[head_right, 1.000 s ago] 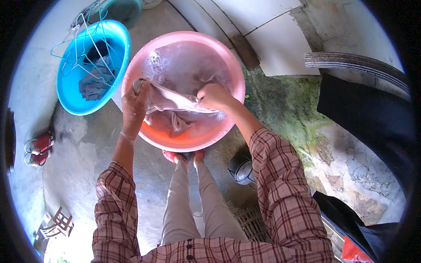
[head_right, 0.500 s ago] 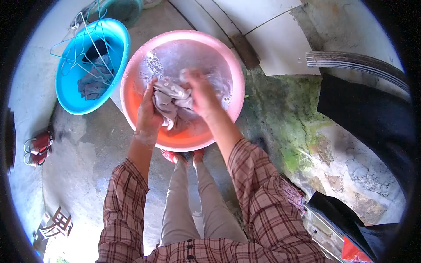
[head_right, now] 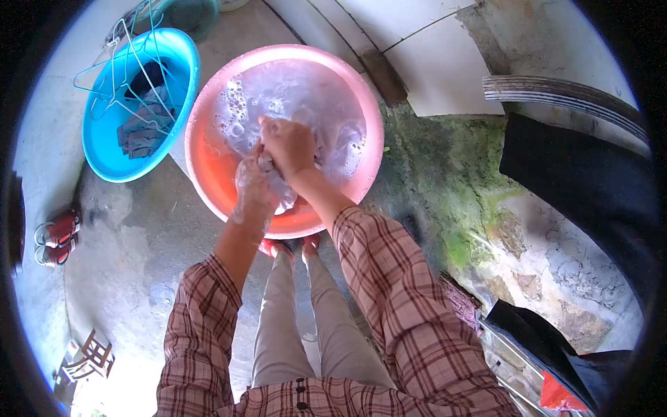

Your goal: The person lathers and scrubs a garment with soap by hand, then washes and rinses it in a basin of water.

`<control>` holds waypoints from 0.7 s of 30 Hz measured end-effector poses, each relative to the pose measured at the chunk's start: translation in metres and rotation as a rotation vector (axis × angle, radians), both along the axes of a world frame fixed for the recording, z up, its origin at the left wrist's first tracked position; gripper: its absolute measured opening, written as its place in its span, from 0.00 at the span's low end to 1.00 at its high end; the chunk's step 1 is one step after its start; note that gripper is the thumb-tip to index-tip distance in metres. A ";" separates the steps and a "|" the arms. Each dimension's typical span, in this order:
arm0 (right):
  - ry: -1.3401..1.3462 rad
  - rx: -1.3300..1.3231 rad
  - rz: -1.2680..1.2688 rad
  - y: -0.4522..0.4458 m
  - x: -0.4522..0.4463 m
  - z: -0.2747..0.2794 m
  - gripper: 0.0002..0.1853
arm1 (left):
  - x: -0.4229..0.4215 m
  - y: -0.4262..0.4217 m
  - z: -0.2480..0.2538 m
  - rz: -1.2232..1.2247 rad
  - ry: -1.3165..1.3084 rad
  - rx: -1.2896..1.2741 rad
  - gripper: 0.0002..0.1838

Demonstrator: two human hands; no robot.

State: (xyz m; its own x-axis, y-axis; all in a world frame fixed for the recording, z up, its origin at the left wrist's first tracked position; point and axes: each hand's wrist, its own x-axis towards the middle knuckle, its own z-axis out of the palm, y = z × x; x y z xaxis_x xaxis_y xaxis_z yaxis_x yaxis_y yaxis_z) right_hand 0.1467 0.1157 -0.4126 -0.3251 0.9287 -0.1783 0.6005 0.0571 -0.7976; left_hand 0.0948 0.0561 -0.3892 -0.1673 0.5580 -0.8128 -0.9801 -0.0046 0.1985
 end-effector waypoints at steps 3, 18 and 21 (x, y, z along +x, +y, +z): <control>0.025 0.122 0.134 -0.033 -0.002 0.020 0.19 | -0.013 -0.028 -0.095 -0.041 -0.253 0.231 0.20; 0.005 0.296 0.103 -0.051 -0.018 0.009 0.22 | -0.010 -0.025 -0.047 -0.229 0.198 0.040 0.16; 0.080 0.306 0.171 -0.084 -0.015 0.047 0.21 | -0.026 -0.022 -0.035 -0.336 0.264 -0.019 0.16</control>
